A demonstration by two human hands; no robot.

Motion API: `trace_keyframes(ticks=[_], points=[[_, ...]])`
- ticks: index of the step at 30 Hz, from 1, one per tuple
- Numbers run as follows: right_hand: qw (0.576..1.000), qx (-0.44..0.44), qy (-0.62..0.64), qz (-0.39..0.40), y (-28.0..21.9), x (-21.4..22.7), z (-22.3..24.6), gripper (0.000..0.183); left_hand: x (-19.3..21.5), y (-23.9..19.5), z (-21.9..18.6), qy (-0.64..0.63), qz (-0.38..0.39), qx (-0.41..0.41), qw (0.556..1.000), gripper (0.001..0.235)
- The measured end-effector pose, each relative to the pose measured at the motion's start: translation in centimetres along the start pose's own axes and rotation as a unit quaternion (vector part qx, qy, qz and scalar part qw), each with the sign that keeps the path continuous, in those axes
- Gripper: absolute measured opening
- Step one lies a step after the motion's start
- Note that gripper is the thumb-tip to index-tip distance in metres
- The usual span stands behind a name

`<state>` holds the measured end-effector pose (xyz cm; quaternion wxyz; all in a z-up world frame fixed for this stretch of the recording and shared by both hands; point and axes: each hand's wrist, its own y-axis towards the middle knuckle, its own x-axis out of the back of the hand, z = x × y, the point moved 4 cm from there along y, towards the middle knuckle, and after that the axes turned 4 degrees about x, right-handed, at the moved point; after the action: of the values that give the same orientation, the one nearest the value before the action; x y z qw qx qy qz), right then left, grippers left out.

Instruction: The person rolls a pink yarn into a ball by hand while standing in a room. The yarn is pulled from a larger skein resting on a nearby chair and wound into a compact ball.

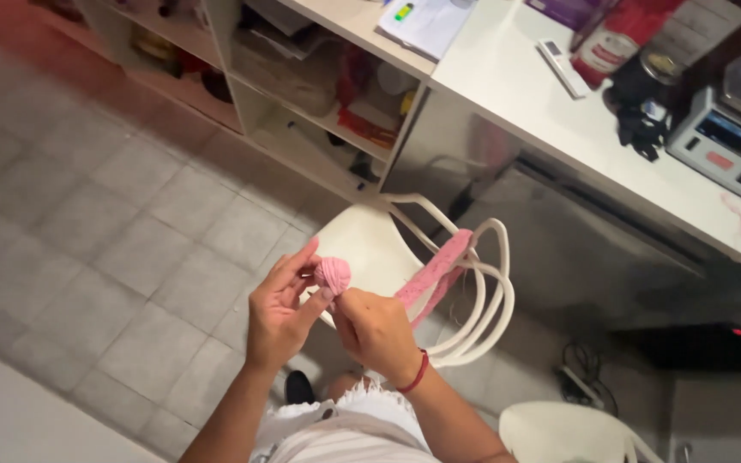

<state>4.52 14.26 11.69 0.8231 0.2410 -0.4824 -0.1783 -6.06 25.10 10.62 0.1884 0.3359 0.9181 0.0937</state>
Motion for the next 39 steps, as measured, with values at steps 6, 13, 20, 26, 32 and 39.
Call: trace_keyframes(ticks=[6, 13, 20, 26, 32, 39], points=[[0.997, 0.048, -0.041, 0.034, 1.2, 3.2, 2.2, 0.021, -0.5, -0.2, 0.1, 0.003, 0.077, 0.044, 0.996, 0.043], [0.996, 0.042, 0.004, 0.078, -1.1, 4.2, 0.8, 0.019, -0.1, -0.8, 0.0, 0.01, 0.079, 0.09, 0.993, 0.044], [0.988, 0.023, 0.011, 0.15, -2.0, 3.8, 0.3, 0.022, -1.5, -0.9, 1.4, 0.142, 0.024, 0.125, 0.982, 0.034], [0.997, 0.01, 0.03, 0.069, 0.3, 3.3, -3.6, 0.017, -1.0, 1.2, 1.7, 0.08, 0.115, 0.075, 0.987, 0.035], [0.987, -0.132, 0.089, -0.033, 2.9, 1.2, -5.8, 0.014, 0.4, 5.1, 1.5, -0.025, 0.215, 0.125, 0.968, 0.037], [0.985, -0.165, -0.053, 0.021, 3.2, -4.2, -0.2, 0.015, 4.4, 9.7, 2.9, -0.022, 0.193, 0.116, 0.974, 0.037]])
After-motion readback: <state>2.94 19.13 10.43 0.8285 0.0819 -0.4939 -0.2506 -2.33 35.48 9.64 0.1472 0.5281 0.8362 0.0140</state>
